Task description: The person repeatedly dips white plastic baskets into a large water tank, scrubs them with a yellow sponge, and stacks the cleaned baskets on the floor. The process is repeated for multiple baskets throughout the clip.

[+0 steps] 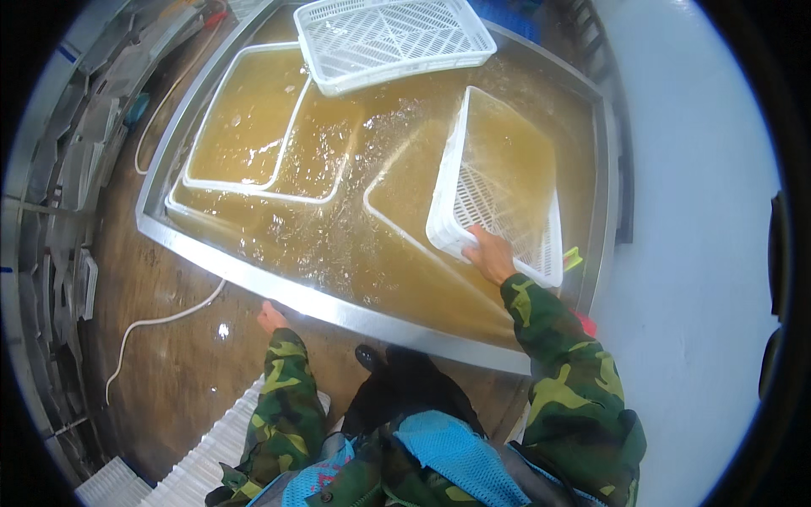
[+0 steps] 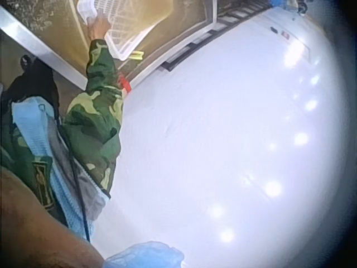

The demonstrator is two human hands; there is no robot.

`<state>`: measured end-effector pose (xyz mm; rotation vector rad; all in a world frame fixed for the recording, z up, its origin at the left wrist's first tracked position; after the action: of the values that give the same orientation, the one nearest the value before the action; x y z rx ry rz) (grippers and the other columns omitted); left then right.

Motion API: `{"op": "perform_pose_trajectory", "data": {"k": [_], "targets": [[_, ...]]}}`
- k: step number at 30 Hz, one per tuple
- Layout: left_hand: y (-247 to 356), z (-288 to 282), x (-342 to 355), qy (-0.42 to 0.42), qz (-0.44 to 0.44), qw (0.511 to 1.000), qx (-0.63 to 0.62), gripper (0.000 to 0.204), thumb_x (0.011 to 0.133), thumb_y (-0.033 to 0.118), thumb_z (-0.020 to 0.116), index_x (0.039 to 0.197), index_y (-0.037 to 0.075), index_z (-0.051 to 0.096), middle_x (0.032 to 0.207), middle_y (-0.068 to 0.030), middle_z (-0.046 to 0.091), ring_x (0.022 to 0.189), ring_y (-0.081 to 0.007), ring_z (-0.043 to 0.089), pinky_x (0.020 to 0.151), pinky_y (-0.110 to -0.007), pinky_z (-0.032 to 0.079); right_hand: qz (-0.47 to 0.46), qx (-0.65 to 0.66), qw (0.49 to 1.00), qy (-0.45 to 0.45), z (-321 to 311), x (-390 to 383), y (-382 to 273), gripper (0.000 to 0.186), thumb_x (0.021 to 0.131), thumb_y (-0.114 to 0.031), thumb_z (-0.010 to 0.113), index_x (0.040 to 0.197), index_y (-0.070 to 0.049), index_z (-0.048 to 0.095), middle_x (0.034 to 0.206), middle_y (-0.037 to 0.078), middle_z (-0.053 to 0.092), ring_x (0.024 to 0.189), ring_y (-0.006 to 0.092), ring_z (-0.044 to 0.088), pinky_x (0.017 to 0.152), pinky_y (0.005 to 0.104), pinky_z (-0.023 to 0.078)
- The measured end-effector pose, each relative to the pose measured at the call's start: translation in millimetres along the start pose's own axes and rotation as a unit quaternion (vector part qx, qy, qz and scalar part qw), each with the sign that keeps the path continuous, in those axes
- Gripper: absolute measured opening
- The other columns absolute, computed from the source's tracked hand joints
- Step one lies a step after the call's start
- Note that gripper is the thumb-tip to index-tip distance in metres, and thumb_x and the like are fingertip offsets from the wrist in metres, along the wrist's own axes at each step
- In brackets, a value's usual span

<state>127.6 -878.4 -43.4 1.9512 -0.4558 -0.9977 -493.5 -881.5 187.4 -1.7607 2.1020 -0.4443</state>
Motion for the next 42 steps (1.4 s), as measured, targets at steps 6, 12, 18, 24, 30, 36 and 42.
{"op": "perform_pose_trajectory", "data": {"k": [6, 12, 18, 24, 30, 36, 42], "targets": [[-77.5, -116.8, -111.5, 0.036, 0.124, 0.979, 0.159, 0.037, 0.085, 0.026, 0.059, 0.109, -0.001, 0.051, 0.093, -0.0122, 0.058, 0.081, -0.0195, 0.054, 0.073, -0.034, 0.046, 0.087, -0.094, 0.992, -0.021, 19.7, -98.2, 93.0, 0.035, 0.072, -0.031, 0.073, 0.095, -0.009, 0.057, 0.083, 0.014, 0.065, 0.08, 0.0343, 0.062, 0.069, 0.0453, 0.047], [-172.9, -246.1, -183.3, 0.027, -0.04, 0.982, 0.184, 0.037, 0.08, 0.025, 0.061, 0.104, -0.001, 0.05, 0.082, -0.011, 0.058, 0.065, -0.0185, 0.054, 0.058, -0.034, 0.049, 0.052, -0.094, 0.993, -0.054, 81.6, -64.4, 88.3, 0.03, 0.076, -0.037, 0.066, 0.091, -0.011, 0.067, 0.083, 0.016, 0.066, 0.077, 0.0367, 0.063, 0.069, 0.0479, 0.048], [-187.1, -280.7, -201.1, 0.06, -0.059, 0.983, 0.161, 0.035, 0.077, 0.02, 0.063, 0.103, 0.001, 0.051, 0.078, -0.0103, 0.057, 0.06, -0.018, 0.053, 0.054, -0.032, 0.047, 0.112, -0.122, 0.984, -0.059, 108.9, 12.5, 75.3, 0.032, 0.076, -0.037, 0.067, 0.097, -0.012, 0.069, 0.086, 0.017, 0.067, 0.08, 0.0359, 0.065, 0.071, 0.0482, 0.049], [-203.5, -255.7, -221.9, 0.041, -0.058, 0.986, 0.154, 0.033, 0.077, 0.02, 0.064, 0.102, 0.0, 0.054, 0.079, -0.0112, 0.058, 0.062, -0.0199, 0.054, 0.058, -0.033, 0.048, 0.018, -0.056, 0.998, -0.014, 80.8, -30.1, 44.2, 0.045, 0.072, -0.03, 0.075, 0.108, -0.008, 0.059, 0.095, 0.018, 0.063, 0.09, 0.0366, 0.06, 0.074, 0.0486, 0.047], [-235.9, -251.2, -219.6, 0.042, 0.011, 0.992, 0.121, 0.031, 0.079, 0.02, 0.068, 0.097, 0.001, 0.052, 0.081, -0.0097, 0.058, 0.07, -0.0197, 0.054, 0.062, -0.034, 0.047, -0.011, -0.193, 0.978, -0.083, 118.2, -82.5, 84.3, 0.068, 0.074, -0.019, 0.072, 0.133, -0.013, 0.039, 0.103, 0.012, 0.06, 0.085, 0.0332, 0.061, 0.071, 0.049, 0.048], [-198.5, -257.2, -251.1, 0.087, 0.03, 0.969, 0.23, 0.033, 0.076, 0.019, 0.067, 0.099, 0.005, 0.049, 0.075, -0.0077, 0.055, 0.066, -0.0182, 0.052, 0.059, -0.034, 0.045, 0.03, -0.174, 0.976, -0.125, 150.7, -40.4, 82.3, 0.056, 0.077, -0.007, 0.06, 0.13, -0.013, 0.042, 0.107, 0.016, 0.062, 0.094, 0.0372, 0.061, 0.078, 0.0529, 0.046], [-191.9, -266.0, -259.1, 0.092, -0.076, 0.973, 0.199, 0.026, 0.075, 0.012, 0.063, 0.096, 0.008, 0.048, 0.076, -0.0076, 0.052, 0.065, -0.02, 0.05, 0.06, -0.038, 0.045, 0.036, -0.147, 0.985, -0.081, 87.9, -23.5, 44.1, 0.052, 0.073, -0.012, 0.063, 0.122, -0.009, 0.047, 0.103, 0.017, 0.064, 0.094, 0.0377, 0.062, 0.079, 0.0533, 0.045]]}}
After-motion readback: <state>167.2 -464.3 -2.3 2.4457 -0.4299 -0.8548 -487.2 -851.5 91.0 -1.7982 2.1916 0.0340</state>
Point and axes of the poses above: each hand's wrist, its own x-axis towards the middle knuckle, its own z-axis out of the palm, y = z × x, the point moved 10 cm from there along x, towards the middle knuckle
